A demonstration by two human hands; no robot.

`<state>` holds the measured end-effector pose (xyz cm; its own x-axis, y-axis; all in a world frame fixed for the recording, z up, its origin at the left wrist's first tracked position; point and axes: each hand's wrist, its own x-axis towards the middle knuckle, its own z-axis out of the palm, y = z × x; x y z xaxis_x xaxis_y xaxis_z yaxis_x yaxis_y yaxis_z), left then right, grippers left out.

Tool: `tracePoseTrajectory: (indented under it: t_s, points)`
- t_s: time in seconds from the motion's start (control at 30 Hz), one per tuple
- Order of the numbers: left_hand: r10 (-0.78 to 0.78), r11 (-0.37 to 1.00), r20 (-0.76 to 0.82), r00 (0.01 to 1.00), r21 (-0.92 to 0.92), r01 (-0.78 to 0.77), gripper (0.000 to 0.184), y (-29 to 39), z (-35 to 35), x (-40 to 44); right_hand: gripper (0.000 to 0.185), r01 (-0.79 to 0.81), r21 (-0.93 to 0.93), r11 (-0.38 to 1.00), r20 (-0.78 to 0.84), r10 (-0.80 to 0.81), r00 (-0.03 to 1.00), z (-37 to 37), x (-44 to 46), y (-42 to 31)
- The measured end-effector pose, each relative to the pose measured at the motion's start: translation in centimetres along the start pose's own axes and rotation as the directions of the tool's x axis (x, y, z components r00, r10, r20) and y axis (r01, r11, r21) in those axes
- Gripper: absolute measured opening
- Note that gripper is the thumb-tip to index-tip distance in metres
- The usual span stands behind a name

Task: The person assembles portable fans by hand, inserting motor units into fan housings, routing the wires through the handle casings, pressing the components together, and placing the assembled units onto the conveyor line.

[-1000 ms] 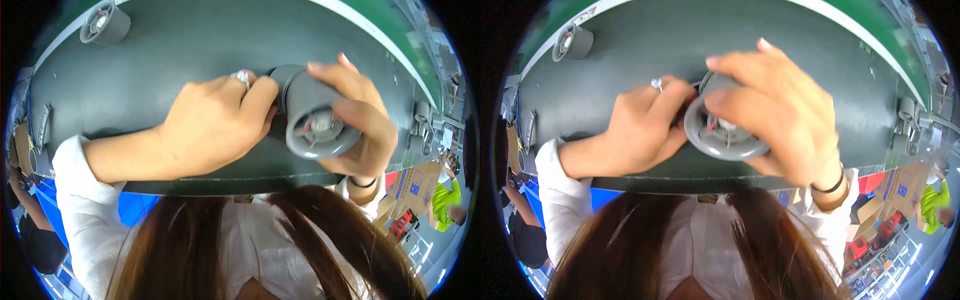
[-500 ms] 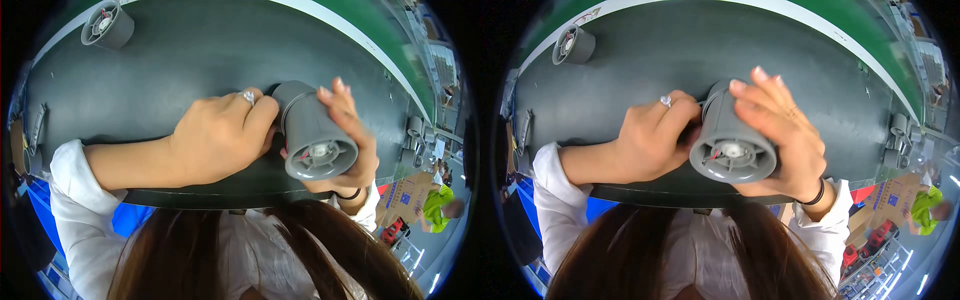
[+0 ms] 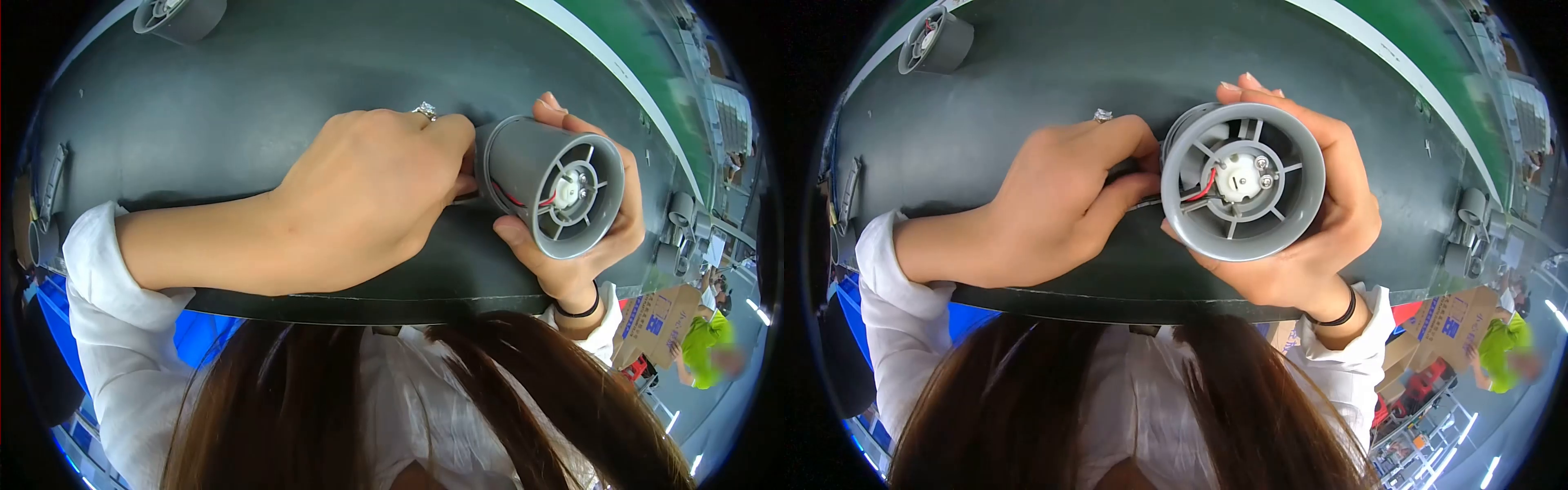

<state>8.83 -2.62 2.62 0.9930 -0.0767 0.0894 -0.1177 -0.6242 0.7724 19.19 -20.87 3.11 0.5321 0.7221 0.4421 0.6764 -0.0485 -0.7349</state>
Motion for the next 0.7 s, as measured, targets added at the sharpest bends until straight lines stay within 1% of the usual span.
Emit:
tracePoseTrajectory:
  t_s: [0.07,0.17,0.23,0.3,0.33,0.37,0.43,0.47,0.53,0.57,0.67,0.7]
  points:
    - [-0.026,0.999,0.041,0.999,-0.041,0.028,0.01,0.2,-0.3,0.0,0.079,-0.028,0.028,0.999,0.004,0.028,1.0,-0.1,-0.1,-0.3]
    - [-0.06,0.993,0.049,0.997,-0.097,0.064,0.01,0.4,-0.2,-0.2,0.079,-0.081,0.064,0.995,-0.011,0.082,0.997,0.1,-0.2,-0.6]
    - [-0.058,0.992,0.079,0.995,-0.112,0.067,0.01,0.5,-0.6,0.0,0.08,-0.126,0.084,0.988,-0.012,0.127,0.992,-0.1,-0.2,-0.8]
    - [-0.054,0.989,0.096,0.994,-0.129,0.067,0.01,0.6,-0.5,-0.2,0.083,-0.117,0.101,0.988,-0.019,0.12,0.993,-0.1,-0.4,-0.7]
    - [-0.05,0.988,0.1,0.994,-0.14,0.064,0.01,0.6,-0.4,-0.3,0.084,-0.086,0.107,0.991,-0.028,0.089,0.996,0.0,-0.7,-0.3]
    - [-0.047,0.986,0.103,0.994,-0.154,0.063,0.01,0.7,-0.2,-0.5,0.086,-0.116,0.13,0.985,-0.045,0.122,0.991,0.3,-0.6,-0.4]
    - [-0.075,0.986,0.123,0.99,-0.137,0.092,0.013,0.8,-0.4,-0.4,0.09,-0.172,0.178,0.969,-0.077,0.188,0.979,0.9,-0.6,-0.6]
    - [-0.087,0.986,0.133,0.987,-0.128,0.104,0.014,0.8,-0.5,-0.3,0.09,-0.16,0.189,0.969,-0.072,0.176,0.982,0.8,-0.5,-0.3]
    - [-0.002,0.998,0.051,0.999,-0.061,0.005,0.014,0.4,-0.2,-0.5,0.089,-0.136,0.212,0.968,-0.06,0.152,0.987,0.8,-0.3,0.2]
    - [0.044,0.999,0.012,0.999,-0.024,-0.044,0.015,0.2,-0.1,-0.5,0.089,-0.067,0.186,0.98,-0.068,0.08,0.994,0.8,-0.5,0.9]
    - [0.178,0.961,-0.129,0.976,0.234,-0.145,0.014,-0.4,0.3,-0.3,0.083,-0.007,0.08,0.997,-0.038,0.01,0.999,0.9,-0.4,0.3]
    - [0.208,0.944,-0.146,0.967,0.29,-0.159,0.015,-0.6,0.3,-0.1,0.082,0.023,0.059,0.998,-0.057,-0.02,0.998,1.1,-0.3,0.5]
